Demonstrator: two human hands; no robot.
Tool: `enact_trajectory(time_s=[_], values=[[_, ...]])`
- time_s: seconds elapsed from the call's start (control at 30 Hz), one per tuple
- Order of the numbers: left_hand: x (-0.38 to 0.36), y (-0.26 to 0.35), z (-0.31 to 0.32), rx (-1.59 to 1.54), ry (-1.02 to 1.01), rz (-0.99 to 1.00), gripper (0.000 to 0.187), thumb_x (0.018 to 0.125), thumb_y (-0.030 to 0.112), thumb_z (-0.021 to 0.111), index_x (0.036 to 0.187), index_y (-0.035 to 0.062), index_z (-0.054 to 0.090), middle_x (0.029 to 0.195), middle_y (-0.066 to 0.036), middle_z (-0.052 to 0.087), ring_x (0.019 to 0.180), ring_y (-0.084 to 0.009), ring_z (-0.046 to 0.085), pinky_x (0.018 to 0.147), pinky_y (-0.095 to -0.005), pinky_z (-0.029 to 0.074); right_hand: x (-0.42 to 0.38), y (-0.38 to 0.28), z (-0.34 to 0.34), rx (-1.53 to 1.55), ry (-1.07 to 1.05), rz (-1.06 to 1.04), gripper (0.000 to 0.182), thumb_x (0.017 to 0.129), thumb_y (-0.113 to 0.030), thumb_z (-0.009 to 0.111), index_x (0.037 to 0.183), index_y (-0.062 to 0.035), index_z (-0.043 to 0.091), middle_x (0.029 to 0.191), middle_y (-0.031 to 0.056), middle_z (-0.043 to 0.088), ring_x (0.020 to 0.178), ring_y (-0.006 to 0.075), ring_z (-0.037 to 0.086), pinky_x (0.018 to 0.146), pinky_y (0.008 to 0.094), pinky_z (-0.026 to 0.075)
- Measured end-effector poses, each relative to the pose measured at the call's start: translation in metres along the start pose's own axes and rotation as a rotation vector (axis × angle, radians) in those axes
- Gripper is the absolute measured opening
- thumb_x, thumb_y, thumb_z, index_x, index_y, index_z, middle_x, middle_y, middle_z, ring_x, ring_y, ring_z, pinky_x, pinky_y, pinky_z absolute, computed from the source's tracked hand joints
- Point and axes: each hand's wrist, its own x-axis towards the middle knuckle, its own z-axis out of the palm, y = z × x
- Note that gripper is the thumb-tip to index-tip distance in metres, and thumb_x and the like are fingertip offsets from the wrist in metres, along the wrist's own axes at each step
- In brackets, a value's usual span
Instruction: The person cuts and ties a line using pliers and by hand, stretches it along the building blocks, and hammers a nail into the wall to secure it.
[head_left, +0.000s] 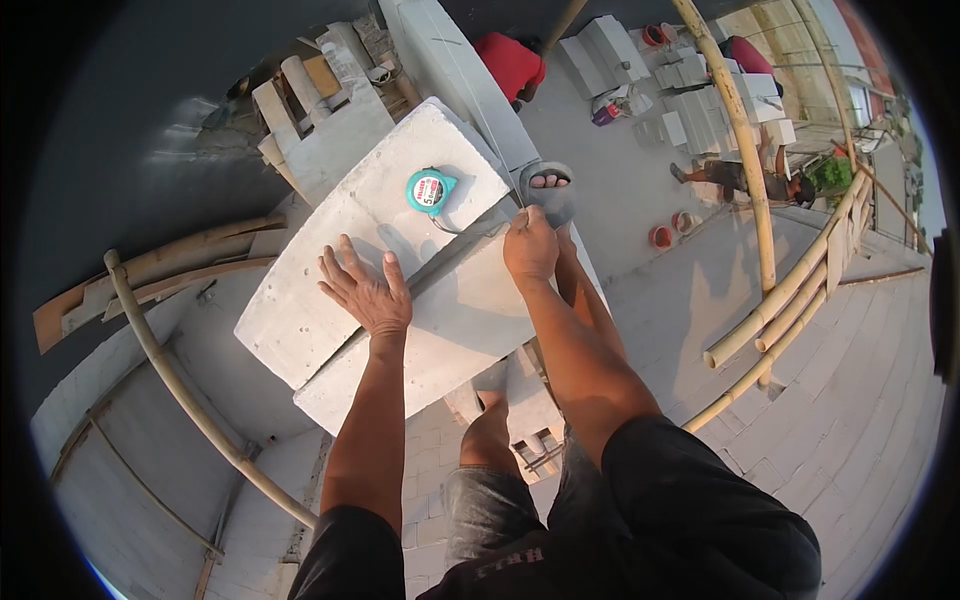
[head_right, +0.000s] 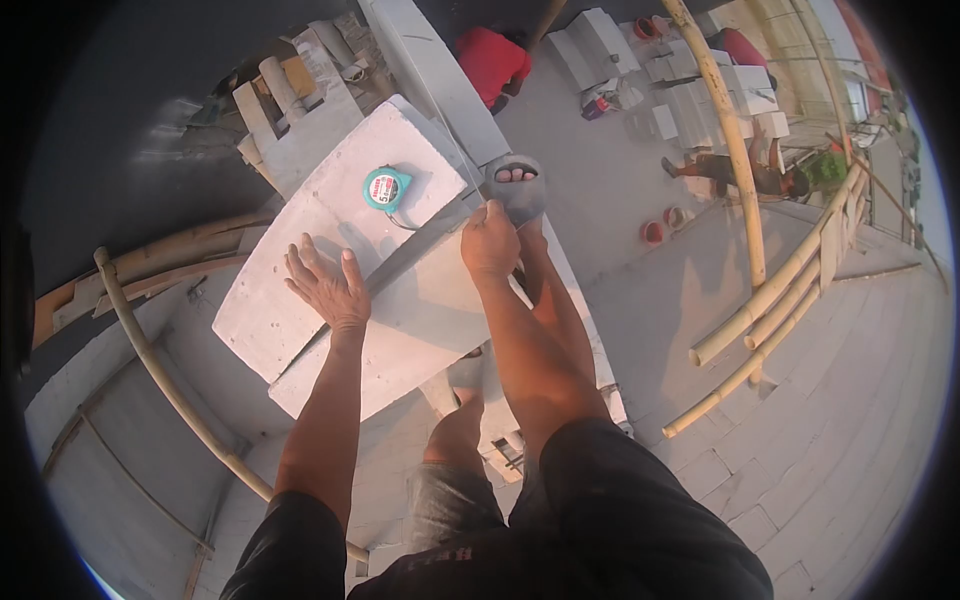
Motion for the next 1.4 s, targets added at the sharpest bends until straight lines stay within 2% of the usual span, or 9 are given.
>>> enact_trajectory(time_s=[0.07,0.13,0.57,0.77,0.8,0.9,1.1,1.17,1.4], values=[[-0.059,-0.009,0.005,0.134,-0.148,0.061,0.082,0.105,0.066,0.042,0.168,0.0148,0.031,0.172,-0.024,0.019,0.163,-0.0443,0.009,0.129,-0.0659,0.001,0.001,0.004,0.004,0.015,0.015,-0.027,0.033,0.106,-0.032,0.049,0.117,-0.0073,0.069,0.109,0.0228,0.076,0.103,0.0469,0.071,0.089,0.0566,0.055],[-0.077,-0.012,0.0,0.308,-0.292,0.128,0.083,0.104,0.07,0.037,0.17,0.0209,0.028,0.175,-0.023,0.013,0.164,-0.0437,0.002,0.13,-0.0641,-0.002,0.001,0.002,0.005,0.028,0.019,-0.016,0.033,0.106,-0.031,0.049,0.117,-0.0076,0.069,0.108,0.0231,0.076,0.103,0.0468,0.071,0.089,0.0571,0.055],[-0.082,-0.006,-0.004,0.274,-0.328,0.114,0.092,0.099,0.078,0.04,0.169,0.0208,0.029,0.176,-0.023,0.009,0.164,-0.0434,-0.003,0.129,-0.0635,-0.006,-0.004,-0.006,-0.011,0.015,-0.062,0.101,0.035,0.104,-0.03,0.049,0.12,-0.0067,0.069,0.114,0.0222,0.075,0.107,0.0452,0.071,0.092,0.0553,0.055],[-0.075,-0.007,0.005,0.321,-0.242,0.142,0.094,0.098,0.078,0.041,0.17,0.0206,0.025,0.176,-0.022,0.01,0.164,-0.0426,-0.002,0.129,-0.0632,-0.004,0.002,-0.008,-0.006,0.084,-0.072,0.089,0.031,0.103,-0.03,0.051,0.114,-0.0066,0.069,0.111,0.0195,0.076,0.104,0.0431,0.072,0.091,0.0548,0.057],[-0.079,-0.002,0.001,0.358,-0.222,0.179,0.089,0.101,0.072,0.042,0.17,0.0195,0.022,0.173,-0.025,0.014,0.163,-0.0447,0.003,0.129,-0.0652,0.004,-0.001,-0.007,-0.015,0.079,-0.119,0.094,0.031,0.103,-0.029,0.051,0.114,-0.0065,0.069,0.112,0.0195,0.076,0.104,0.0417,0.073,0.091,0.0543,0.057],[-0.08,-0.01,0.004,0.35,-0.23,0.164,0.095,0.098,0.078,0.04,0.17,0.0167,0.025,0.174,-0.026,0.013,0.163,-0.045,0.001,0.129,-0.0654,0.001,-0.002,-0.004,-0.013,0.127,-0.125,0.09,0.029,0.104,-0.029,0.052,0.114,-0.0072,0.068,0.11,0.0194,0.076,0.102,0.041,0.073,0.09,0.054,0.058],[-0.086,-0.013,0.008,0.392,-0.211,0.212,0.093,0.101,0.077,0.037,0.17,0.0165,0.023,0.172,-0.027,0.015,0.162,-0.0471,0.006,0.128,-0.0668,0.008,-0.01,0.009,-0.012,0.259,-0.047,0.006,0.023,0.103,-0.025,0.057,0.11,-0.0056,0.067,0.104,0.0172,0.075,0.097,0.04,0.074,0.088,0.0519,0.059],[-0.084,-0.009,0.018,0.325,-0.182,0.165,0.092,0.102,0.077,0.035,0.171,0.0175,0.023,0.173,-0.026,0.015,0.162,-0.0461,0.007,0.128,-0.0661,0.009,-0.003,0.01,-0.017,0.326,-0.053,0.004,0.026,0.105,-0.027,0.054,0.112,-0.006,0.067,0.106,0.0184,0.075,0.1,0.0408,0.073,0.088,0.052,0.058],[-0.13,0.024,0.028,0.351,-0.207,0.163,0.097,0.099,0.084,0.028,0.172,0.0216,0.019,0.176,-0.023,0.01,0.163,-0.0449,0.007,0.129,-0.064,0.009,-0.028,0.078,-0.051,0.564,0.228,0.041,0.02,0.101,-0.02,0.062,0.1,-0.0021,0.07,0.097,0.0219,0.074,0.092,0.0424,0.071,0.082,0.0516,0.056]])
